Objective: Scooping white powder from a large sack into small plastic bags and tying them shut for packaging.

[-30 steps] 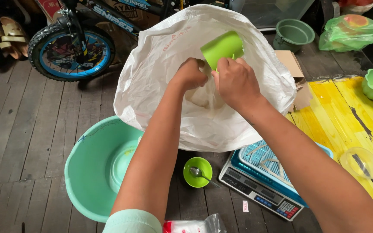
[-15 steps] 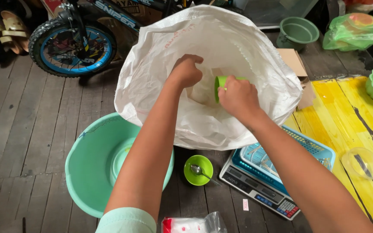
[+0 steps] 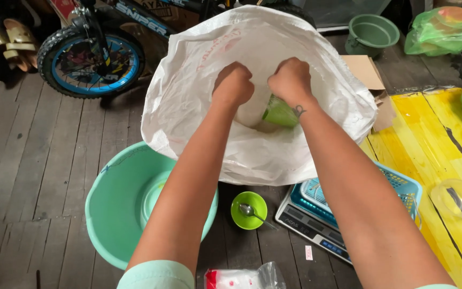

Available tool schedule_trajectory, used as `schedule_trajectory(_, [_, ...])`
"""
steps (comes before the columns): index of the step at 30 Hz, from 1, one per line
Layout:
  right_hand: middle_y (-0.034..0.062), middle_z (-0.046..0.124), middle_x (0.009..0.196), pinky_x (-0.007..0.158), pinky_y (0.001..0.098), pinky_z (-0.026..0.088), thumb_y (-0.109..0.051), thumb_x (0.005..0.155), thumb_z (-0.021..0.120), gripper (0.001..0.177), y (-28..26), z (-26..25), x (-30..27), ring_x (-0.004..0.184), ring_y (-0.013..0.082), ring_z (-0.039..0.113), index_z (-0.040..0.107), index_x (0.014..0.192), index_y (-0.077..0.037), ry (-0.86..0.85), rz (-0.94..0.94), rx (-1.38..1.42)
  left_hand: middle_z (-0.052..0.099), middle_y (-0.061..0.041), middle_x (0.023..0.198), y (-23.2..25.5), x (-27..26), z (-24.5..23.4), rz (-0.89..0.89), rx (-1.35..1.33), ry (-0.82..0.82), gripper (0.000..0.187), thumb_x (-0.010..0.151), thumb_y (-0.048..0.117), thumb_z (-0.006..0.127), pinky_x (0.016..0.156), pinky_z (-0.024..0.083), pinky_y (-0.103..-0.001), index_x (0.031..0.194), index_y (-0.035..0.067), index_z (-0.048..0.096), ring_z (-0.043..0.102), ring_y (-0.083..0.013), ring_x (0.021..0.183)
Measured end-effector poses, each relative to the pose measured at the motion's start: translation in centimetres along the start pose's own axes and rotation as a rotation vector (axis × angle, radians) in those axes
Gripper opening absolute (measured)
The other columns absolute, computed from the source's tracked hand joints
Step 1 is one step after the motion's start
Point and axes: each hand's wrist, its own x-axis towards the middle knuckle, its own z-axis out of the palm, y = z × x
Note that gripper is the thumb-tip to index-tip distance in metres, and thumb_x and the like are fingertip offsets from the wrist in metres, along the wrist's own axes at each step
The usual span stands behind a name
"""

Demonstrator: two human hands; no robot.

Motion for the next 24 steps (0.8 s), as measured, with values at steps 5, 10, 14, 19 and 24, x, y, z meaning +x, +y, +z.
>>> schedule_trajectory(5, [0.0134, 0.057, 0.055, 0.050, 0.0415, 0.053, -0.006, 0.081, 0.055, 0.021, -2.0, -2.6, -1.6, 0.056, 0.0292, 0.065, 0.068, 0.066, -0.002, -0.041, -0.064, 0.016, 0.068, -0.018, 0.127, 0.7, -1.0, -0.6, -0.164, 0.061, -0.049, 0.044, 0.092, 0.008, 0.055, 0.100, 0.056, -0.051, 0.133, -0.005, 0.062, 0.065, -0.0302, 0.123])
schedule_trajectory(10, [0.0067, 0.069, 0.073, 0.058, 0.0404, 0.052, -0.009, 0.080, 0.049, 0.025, -3.4, -2.6, 0.0, 0.072, 0.0326, 0.066, 0.070, 0.069, -0.016, -0.099, 0.201, -0.132, 0.050, -0.002, 0.069, -0.5, 2.2, 2.7, -0.189, -0.009, 0.149, 0.013, 0.083, -0.001, 0.049, 0.047, 0.033, -0.033, 0.076, 0.010, 0.047, 0.041, -0.0175, 0.061])
schedule_trajectory(14, [0.0067, 0.068, 0.068, 0.055, 0.0353, 0.050, -0.006, 0.074, 0.049, 0.026, -5.5, -4.2, -1.8, 0.065, 0.0242, 0.064, 0.075, 0.071, -0.010, -0.209, 0.112, -0.029, 0.075, -0.008, 0.102, -0.9, 3.5, 3.6, -0.270, 0.045, 0.340, 0.016, 0.090, 0.014, 0.059, 0.076, 0.058, -0.038, 0.097, 0.013, 0.073, 0.073, -0.0315, 0.090])
schedule_trajectory(19, [0.0030, 0.048, 0.050, 0.064, 0.0396, 0.042, -0.003, 0.063, 0.050, 0.021, -4.4, -3.8, -2.2, 0.056, 0.0337, 0.048, 0.040, 0.049, -0.015, -0.085, 0.195, -0.221, 0.071, -0.011, 0.109, -1.5, 3.8, 2.6, -0.164, 0.199, 0.080, 0.019, 0.089, 0.007, 0.062, 0.072, 0.059, -0.042, 0.107, 0.010, 0.067, 0.070, -0.0340, 0.095])
schedule_trajectory(24, [0.0029, 0.045, 0.060, 0.054, 0.0369, 0.034, -0.005, 0.065, 0.046, 0.011, -5.1, -3.7, -3.0, 0.063, 0.0222, 0.041, 0.044, 0.057, -0.013, -0.147, 0.186, -0.012, 0.066, -0.008, 0.096, 0.1, 1.9, 1.4, -0.175, 0.267, 0.032, 0.016, 0.087, 0.000, 0.057, 0.063, 0.054, -0.036, 0.097, 0.011, 0.063, 0.065, -0.0285, 0.079])
